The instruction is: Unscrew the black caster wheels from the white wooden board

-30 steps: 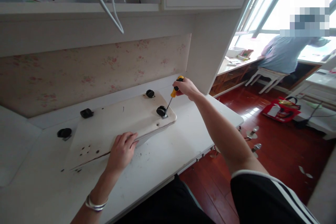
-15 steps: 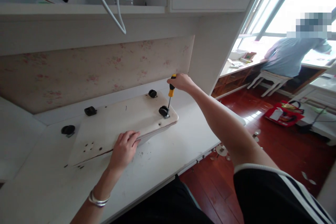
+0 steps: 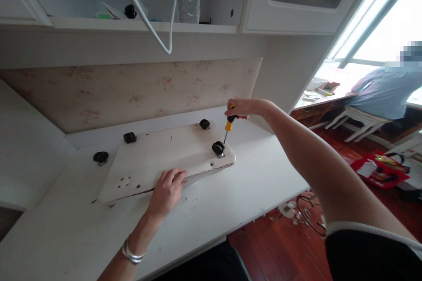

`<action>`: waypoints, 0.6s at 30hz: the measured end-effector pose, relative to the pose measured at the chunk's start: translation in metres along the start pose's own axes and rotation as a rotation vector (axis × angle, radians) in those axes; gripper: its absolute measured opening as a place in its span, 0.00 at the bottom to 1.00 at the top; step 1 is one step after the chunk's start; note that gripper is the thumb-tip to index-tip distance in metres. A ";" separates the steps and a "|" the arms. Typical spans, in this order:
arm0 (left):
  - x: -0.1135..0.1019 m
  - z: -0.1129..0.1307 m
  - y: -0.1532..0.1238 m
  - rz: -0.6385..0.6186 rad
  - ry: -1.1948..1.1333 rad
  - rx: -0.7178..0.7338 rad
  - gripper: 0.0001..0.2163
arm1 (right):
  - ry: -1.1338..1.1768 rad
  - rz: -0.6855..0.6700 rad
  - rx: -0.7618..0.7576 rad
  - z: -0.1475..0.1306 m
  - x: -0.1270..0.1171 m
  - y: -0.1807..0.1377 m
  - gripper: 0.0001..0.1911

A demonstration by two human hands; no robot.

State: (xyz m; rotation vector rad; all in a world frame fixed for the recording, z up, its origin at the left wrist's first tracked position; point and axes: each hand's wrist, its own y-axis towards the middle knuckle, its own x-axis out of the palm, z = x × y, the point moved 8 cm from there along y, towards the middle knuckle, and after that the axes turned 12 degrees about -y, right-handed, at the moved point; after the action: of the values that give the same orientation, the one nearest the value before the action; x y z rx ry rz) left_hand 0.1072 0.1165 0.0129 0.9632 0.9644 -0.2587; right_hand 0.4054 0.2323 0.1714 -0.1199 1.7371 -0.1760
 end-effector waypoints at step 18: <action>0.003 -0.007 -0.002 -0.006 -0.032 -0.013 0.13 | -0.248 -0.075 -0.003 -0.004 -0.019 0.014 0.07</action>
State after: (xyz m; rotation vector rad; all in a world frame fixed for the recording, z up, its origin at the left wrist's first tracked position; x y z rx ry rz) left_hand 0.1035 0.1210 0.0080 0.9415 0.9393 -0.2718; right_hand 0.4051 0.2499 0.1881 -0.2009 1.4869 -0.2042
